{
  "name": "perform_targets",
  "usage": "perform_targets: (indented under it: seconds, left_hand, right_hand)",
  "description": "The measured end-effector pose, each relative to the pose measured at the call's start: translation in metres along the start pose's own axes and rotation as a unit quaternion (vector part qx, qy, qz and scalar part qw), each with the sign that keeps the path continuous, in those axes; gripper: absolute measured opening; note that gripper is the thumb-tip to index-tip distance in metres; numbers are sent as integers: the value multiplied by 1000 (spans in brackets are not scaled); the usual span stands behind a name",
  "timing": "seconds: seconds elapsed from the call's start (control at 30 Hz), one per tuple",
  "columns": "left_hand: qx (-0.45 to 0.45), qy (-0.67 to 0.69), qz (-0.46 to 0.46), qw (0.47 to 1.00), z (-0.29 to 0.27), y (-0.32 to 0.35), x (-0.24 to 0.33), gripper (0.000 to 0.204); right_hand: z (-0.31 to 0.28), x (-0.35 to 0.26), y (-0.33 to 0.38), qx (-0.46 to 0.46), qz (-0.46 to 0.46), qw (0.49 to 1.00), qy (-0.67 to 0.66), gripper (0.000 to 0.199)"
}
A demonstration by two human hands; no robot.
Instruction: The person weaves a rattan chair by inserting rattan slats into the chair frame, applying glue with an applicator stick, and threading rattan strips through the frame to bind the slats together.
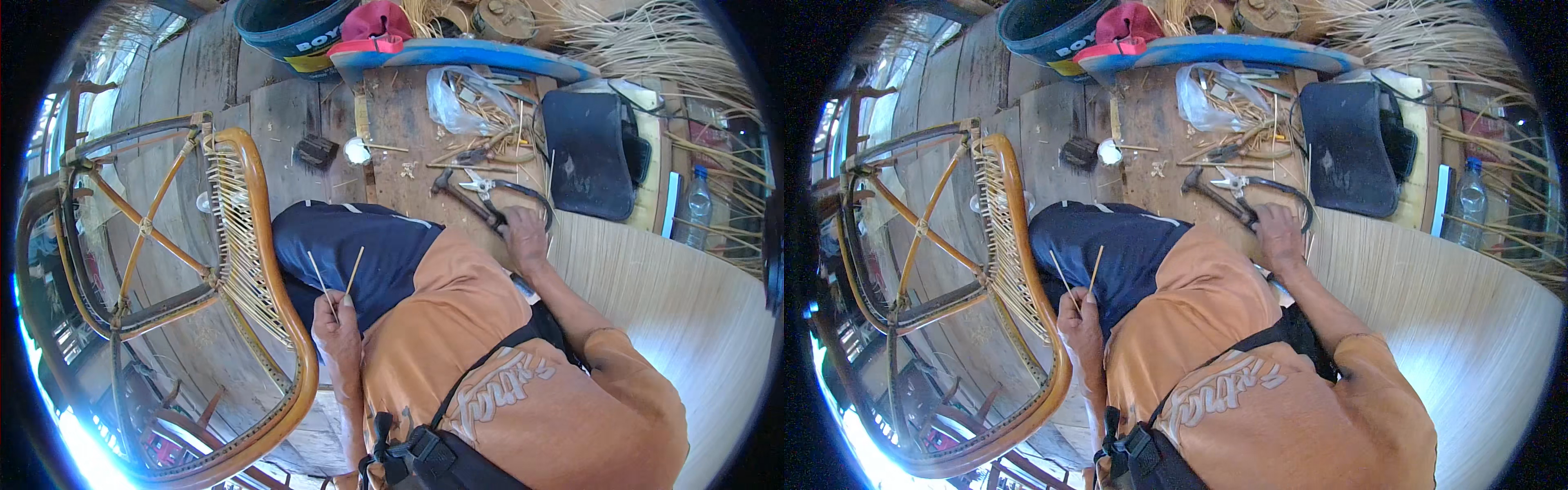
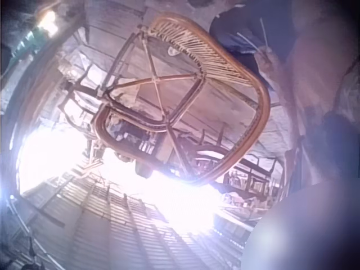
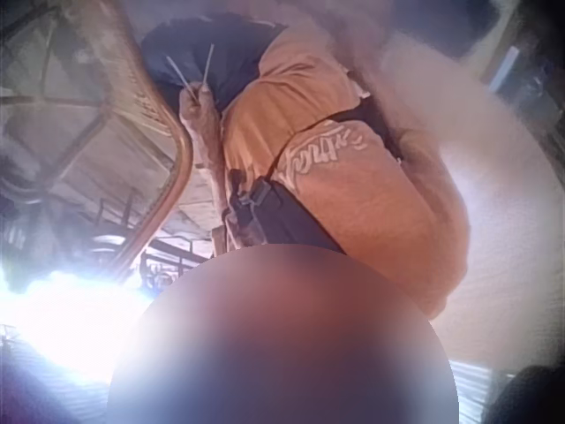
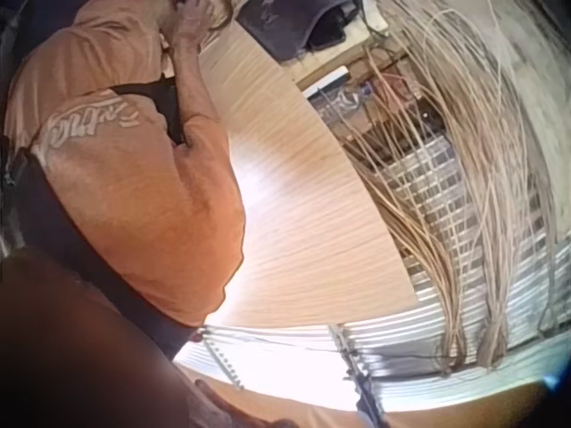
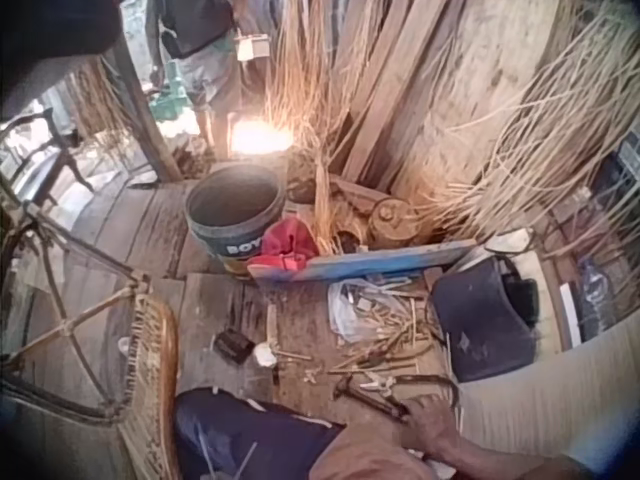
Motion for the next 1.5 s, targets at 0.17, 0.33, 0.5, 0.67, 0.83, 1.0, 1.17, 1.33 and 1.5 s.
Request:
perform_targets:
  seconds: [0.17, 0.33, 0.5, 0.67, 0.83, 1.0, 1.17, 1.33, 1.5]
  left_hand:
    - [5, 27, -46, 999, 0, -7, 1, 3]
    - [20, -3, 11, 1000, 4, -5, 3, 3]
    - [21, 24, 40, 999, 8, -7, 7, 6]
    - [12, 60, -18, 998, 2, -2, -6, 10]
    - [15, 74, -23, 997, -4, 2, -18, 10]
    - [3, 88, -36, 996, -2, 1, -13, 10]
    - [-21, 137, -88, 986, 0, 0, -23, 13]
    - [-39, 336, -280, 898, -6, 2, -21, 14]
    - [-69, 428, -290, 853, -11, 0, -27, 11]
  right_hand:
    - [-14, 19, 40, -224, 84, 968, -80, 16]
    - [-4, 17, 75, -233, 48, 963, -127, 20]
    - [22, 33, 93, -269, 56, 959, -72, 22]
    - [34, 49, 92, -317, 334, 853, -247, 19]
    - [13, 15, 58, -169, 52, 962, -209, 19]
    - [3, -1, 15, -145, -5, 988, -49, 17]
    - [-16, -19, -5, -29, -25, 997, -60, 20]
    - [27, -4, 24, -358, 82, 929, 49, 28]
    - [37, 11, 37, -317, 39, 945, -77, 31]
Point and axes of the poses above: each hand's wrist, its own y-axis away from the middle knuckle, its own z-axis out of the palm, x = y × z, the point moved 2 cm from there along -y, towards the middle knuckle, and after that the axes turned 10 degrees about x, right-handed, at the moved point
